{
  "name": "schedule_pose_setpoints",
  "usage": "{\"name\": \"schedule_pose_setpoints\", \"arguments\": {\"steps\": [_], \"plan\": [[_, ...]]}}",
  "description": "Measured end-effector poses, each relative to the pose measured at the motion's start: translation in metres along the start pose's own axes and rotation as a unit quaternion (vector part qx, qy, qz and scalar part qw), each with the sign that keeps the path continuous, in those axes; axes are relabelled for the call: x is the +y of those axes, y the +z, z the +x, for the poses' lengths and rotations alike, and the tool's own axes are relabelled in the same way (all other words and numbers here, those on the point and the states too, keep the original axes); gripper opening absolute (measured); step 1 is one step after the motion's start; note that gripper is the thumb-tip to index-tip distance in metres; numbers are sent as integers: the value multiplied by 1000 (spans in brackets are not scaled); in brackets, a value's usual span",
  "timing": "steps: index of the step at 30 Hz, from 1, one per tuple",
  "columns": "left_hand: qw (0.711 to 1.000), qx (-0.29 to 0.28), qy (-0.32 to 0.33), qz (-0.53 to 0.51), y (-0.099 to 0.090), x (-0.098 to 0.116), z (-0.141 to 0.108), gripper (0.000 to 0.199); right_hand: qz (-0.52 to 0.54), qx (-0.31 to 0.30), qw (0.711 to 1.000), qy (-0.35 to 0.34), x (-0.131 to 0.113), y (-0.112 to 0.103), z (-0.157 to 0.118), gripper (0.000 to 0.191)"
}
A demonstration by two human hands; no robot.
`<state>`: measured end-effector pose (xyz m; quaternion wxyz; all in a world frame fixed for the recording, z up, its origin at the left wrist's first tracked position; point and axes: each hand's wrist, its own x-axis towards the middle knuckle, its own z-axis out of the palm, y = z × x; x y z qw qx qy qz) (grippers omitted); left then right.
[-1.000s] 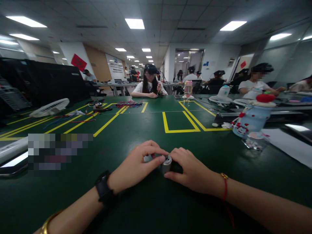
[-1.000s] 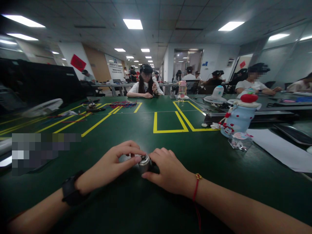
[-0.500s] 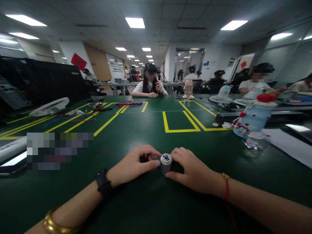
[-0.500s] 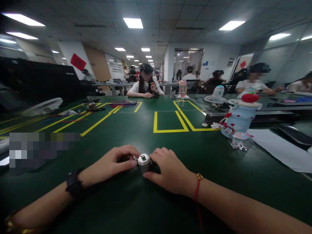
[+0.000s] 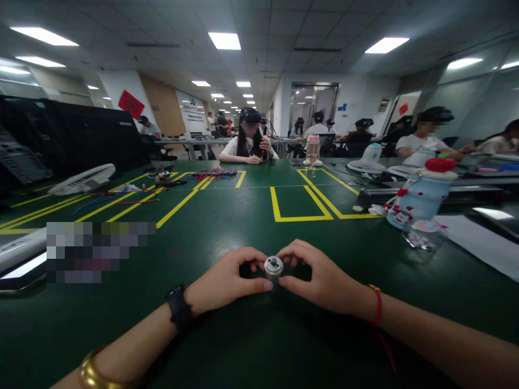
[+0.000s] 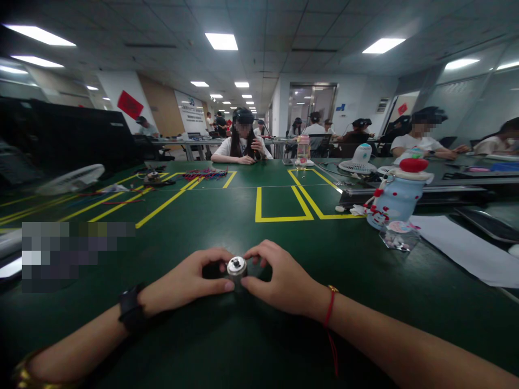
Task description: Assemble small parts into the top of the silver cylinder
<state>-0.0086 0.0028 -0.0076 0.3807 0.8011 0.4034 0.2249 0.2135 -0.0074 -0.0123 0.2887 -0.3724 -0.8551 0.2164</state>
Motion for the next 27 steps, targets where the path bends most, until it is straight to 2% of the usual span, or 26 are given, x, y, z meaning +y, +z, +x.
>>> {"name": "schedule_pose_setpoints", "arguments": {"steps": [4, 8, 11, 27], "plan": [[1000, 2, 4, 4, 0, 1, 0, 30, 44, 42, 998, -19, -12, -4, 4, 22], [1000, 4, 4, -1, 2, 0, 1, 30, 34, 74, 997, 16, -16, -5, 9, 15], [1000, 5, 2, -3, 3, 0, 1, 31, 39, 72, 996, 27, -15, -5, 11, 10], [998, 8, 24, 60, 0, 2, 2, 30, 64, 78, 995, 4, -9, -7, 12, 8]]}}
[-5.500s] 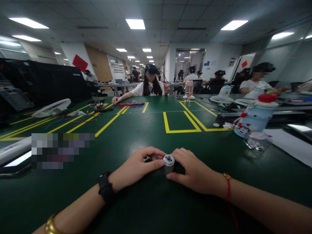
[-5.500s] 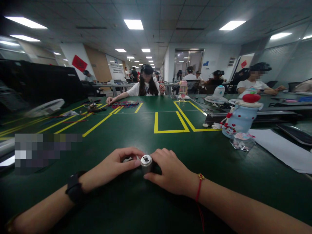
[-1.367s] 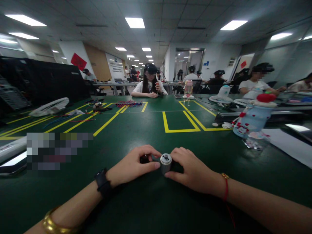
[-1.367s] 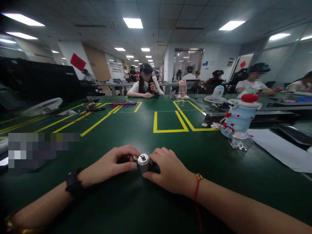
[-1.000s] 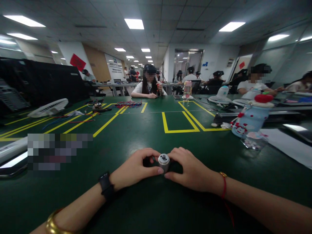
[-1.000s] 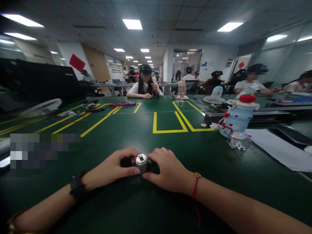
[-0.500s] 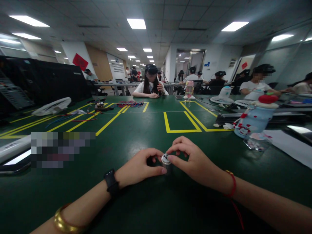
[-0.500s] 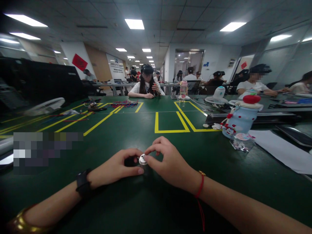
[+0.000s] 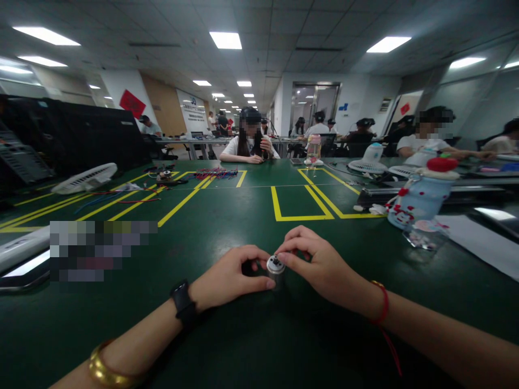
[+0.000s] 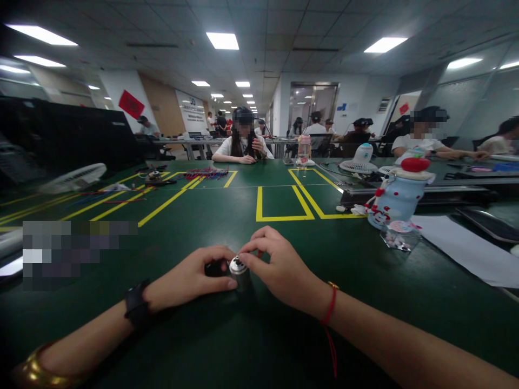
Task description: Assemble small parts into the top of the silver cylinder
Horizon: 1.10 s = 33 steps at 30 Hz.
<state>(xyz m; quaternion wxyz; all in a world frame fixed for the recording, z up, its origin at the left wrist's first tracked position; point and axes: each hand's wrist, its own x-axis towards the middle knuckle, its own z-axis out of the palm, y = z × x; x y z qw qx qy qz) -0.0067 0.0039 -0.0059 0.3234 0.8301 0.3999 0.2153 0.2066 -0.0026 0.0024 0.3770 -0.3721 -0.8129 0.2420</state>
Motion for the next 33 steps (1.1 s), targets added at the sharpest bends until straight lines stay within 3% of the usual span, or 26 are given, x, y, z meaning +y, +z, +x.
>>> {"name": "schedule_pose_setpoints", "arguments": {"steps": [8, 16, 25, 33], "plan": [[1000, -6, -1, -11, -1, 4, -2, 28, -9, -13, 1000, 11, -6, 4, 0, 8], [1000, 1, 13, -2, 2, 3, -1, 32, -19, 37, 999, 12, -2, -7, 0, 9], [1000, 2, -4, -16, -8, -3, -6, 32, -101, -120, 988, 9, 21, -10, -11, 10], [1000, -1, -6, -13, -8, -1, -5, 30, -111, -129, 985, 19, 27, -5, -14, 11]]}}
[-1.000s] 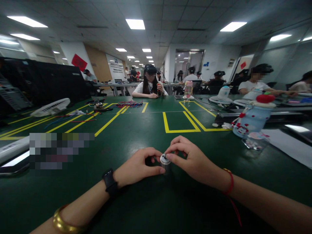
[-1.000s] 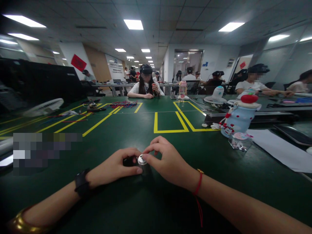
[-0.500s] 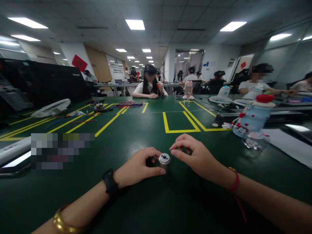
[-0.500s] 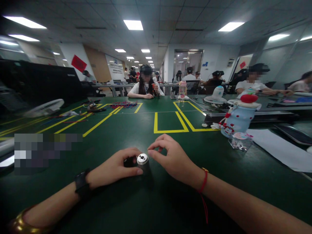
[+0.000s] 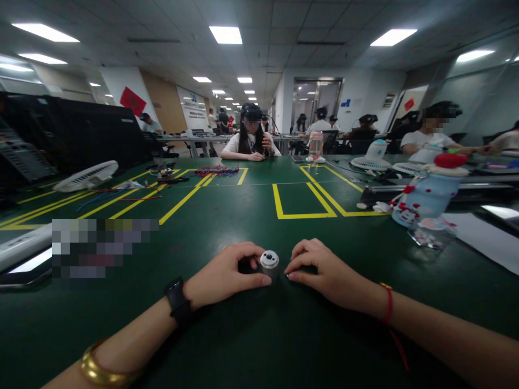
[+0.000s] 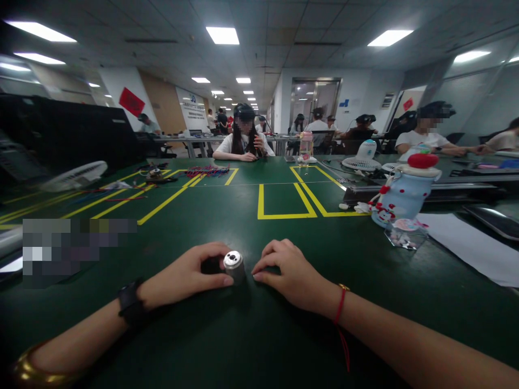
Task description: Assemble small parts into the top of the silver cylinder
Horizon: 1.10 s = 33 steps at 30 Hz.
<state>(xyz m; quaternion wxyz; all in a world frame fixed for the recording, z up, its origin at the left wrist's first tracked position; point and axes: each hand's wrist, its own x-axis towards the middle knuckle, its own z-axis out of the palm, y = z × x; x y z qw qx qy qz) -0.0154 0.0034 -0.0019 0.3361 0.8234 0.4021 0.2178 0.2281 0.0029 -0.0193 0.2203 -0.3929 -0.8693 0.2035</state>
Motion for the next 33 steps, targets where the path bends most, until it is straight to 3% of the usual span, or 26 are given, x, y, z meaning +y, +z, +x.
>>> {"name": "schedule_pose_setpoints", "arguments": {"steps": [12, 18, 22, 27, 33], "plan": [[1000, 1, -7, 2, 0, -1, -1, 34, 25, -16, 1000, 7, 0, -4, 1, 16], [1000, -9, -11, -4, -1, 2, -1, 33, 83, 57, 994, 39, 7, -6, 6, 16], [1000, -10, -8, -3, -1, 1, -1, 32, 42, 95, 994, 37, 11, -8, 6, 13], [1000, -8, -6, 7, 0, 1, -1, 31, -47, 48, 997, 32, 15, -11, 5, 12], [1000, -9, -4, 6, 0, 3, -2, 30, -91, 35, 994, 52, 9, -7, 3, 41]]}}
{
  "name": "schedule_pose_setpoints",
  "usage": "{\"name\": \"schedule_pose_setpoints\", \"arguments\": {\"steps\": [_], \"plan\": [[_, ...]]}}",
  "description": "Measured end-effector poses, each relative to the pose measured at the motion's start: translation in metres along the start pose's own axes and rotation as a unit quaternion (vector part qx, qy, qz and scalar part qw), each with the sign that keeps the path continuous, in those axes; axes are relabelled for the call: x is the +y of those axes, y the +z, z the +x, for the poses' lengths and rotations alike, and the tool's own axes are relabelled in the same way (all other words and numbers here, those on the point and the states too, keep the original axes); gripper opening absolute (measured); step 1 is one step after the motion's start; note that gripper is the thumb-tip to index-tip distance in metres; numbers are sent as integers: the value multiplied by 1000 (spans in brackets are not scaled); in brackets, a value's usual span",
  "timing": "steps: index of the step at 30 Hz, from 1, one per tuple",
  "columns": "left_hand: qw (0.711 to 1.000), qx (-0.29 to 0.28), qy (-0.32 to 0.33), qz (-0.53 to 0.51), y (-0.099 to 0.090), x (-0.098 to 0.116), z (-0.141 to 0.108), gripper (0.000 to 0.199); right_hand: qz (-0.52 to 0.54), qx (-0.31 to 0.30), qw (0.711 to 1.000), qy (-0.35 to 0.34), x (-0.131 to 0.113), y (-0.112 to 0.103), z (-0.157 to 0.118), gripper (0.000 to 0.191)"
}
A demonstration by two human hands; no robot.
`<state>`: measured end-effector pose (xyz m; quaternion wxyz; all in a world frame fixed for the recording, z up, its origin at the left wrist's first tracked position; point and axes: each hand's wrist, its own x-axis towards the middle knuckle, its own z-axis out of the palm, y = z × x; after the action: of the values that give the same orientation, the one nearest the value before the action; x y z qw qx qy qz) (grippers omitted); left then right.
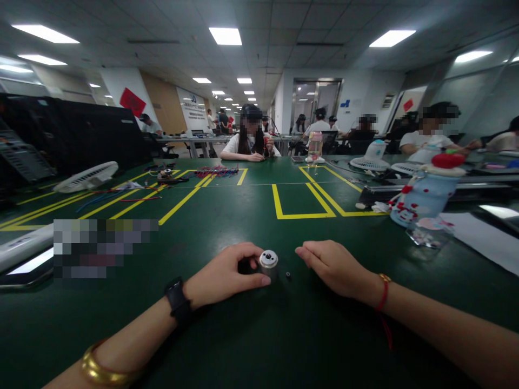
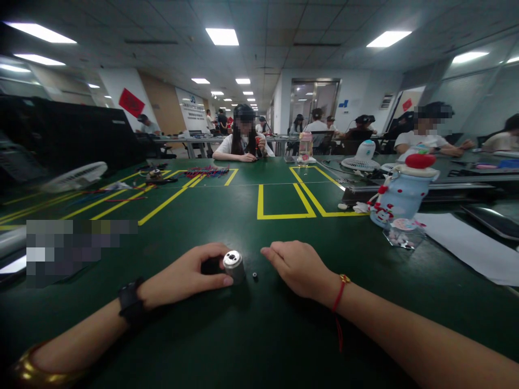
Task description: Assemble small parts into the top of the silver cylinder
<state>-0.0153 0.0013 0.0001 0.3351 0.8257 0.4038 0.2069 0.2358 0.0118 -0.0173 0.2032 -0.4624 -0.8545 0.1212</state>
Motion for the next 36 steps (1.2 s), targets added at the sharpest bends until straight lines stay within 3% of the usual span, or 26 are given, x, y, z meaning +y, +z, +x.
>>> {"name": "schedule_pose_setpoints", "arguments": {"steps": [6, 10, 12, 13, 16, 20, 23, 27, 30, 36], "plan": [[1000, -1, 0, -3, -1, 1, -1, 29, 72, -18, 997, -11, 1, 0, -5, 42], [1000, 0, -1, -1, 0, -1, 0, 29, 160, -2, 986, -40, 4, 1, -5, 25], [1000, 1, 2, 2, 0, -2, 1, 29, 206, 7, 978, -23, 4, 3, -5, 13], [1000, 2, 3, 5, 0, -2, 1, 29, 220, 13, 975, -8, 3, 5, -4, 16], [1000, 4, 3, 11, 0, -2, 1, 28, 191, 60, 980, 11, 3, 8, -3, 24], [1000, 3, 5, 11, 1, -1, 0, 28, 116, 107, 987, -14, 3, 9, -3, 28], [1000, 1, 6, 10, 1, -1, 0, 28, 113, 72, 991, -31, 2, 8, -4, 37], [1000, 4, 9, 13, 1, -1, 1, 28, 90, 2, 995, -33, -5, 5, -6, 6], [1000, 3, 9, 13, 0, -1, 1, 28, 49, -7, 997, -53, -9, 3, -7, 20], [1000, 2, 6, 11, 1, 1, 0, 28, 31, -17, 998, -57, -13, 5, -7, 20]]}}
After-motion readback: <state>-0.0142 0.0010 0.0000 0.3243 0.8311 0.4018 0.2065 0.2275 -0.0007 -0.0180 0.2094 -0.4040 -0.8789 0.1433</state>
